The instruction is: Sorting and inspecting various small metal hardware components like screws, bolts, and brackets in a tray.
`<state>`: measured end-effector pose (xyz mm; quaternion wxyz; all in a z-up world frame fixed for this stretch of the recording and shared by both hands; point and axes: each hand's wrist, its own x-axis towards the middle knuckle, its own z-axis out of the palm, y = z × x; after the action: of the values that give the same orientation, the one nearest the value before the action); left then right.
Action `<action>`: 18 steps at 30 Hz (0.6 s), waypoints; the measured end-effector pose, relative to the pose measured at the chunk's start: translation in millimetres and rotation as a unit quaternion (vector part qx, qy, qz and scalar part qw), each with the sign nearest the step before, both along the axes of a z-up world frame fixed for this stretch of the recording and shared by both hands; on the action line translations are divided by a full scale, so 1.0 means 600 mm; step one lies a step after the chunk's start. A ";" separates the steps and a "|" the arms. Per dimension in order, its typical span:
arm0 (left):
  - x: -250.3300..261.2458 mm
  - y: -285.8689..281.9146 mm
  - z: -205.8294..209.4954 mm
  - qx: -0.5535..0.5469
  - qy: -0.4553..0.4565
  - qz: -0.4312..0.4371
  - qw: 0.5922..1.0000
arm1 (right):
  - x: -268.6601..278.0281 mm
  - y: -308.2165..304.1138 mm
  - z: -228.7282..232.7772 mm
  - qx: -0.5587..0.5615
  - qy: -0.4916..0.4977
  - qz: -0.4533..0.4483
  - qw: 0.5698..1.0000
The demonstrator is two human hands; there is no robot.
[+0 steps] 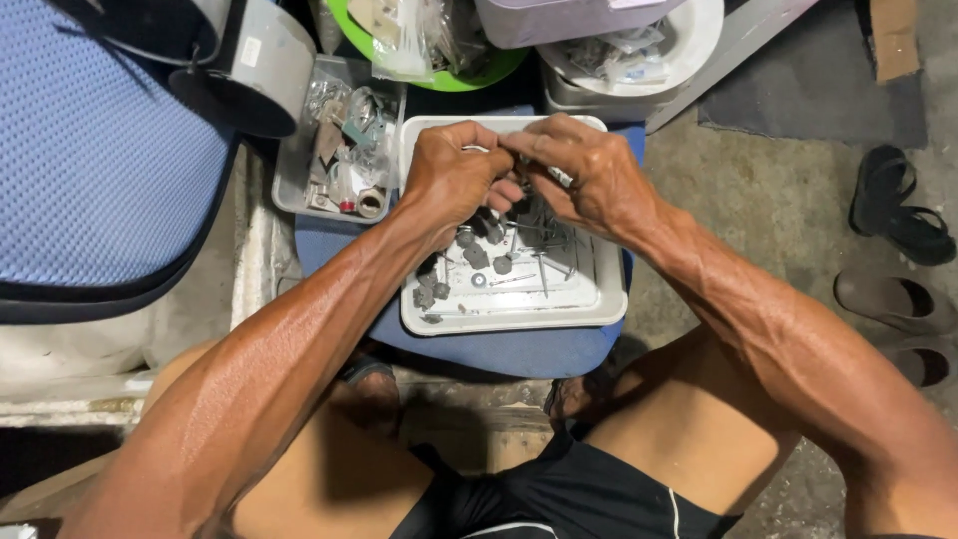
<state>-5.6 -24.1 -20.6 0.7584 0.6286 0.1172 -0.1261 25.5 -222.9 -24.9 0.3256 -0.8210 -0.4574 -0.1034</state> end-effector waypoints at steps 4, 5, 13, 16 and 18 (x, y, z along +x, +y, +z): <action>-0.007 0.002 0.016 -0.017 -0.009 0.023 1.000 | 0.005 0.008 0.015 0.032 0.069 0.012 0.997; -0.007 0.004 0.014 0.001 -0.021 0.018 1.000 | 0.003 0.009 0.021 0.031 0.089 0.009 0.996; -0.015 0.021 0.015 0.046 -0.068 -0.053 0.995 | -0.002 -0.003 0.018 0.023 0.157 -0.050 0.986; -0.006 0.032 -0.004 0.117 -0.092 -0.137 0.979 | 0.011 -0.017 0.000 -0.017 0.099 -0.052 0.994; 0.006 0.036 -0.034 0.372 -0.173 -0.284 0.866 | 0.011 -0.020 0.004 -0.073 -0.063 -0.090 0.991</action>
<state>-1.8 -2.3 -41.0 0.4075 0.8821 -0.1612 -0.1729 32.1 -235.1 -22.5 0.2244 -0.8723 -0.4078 -0.1500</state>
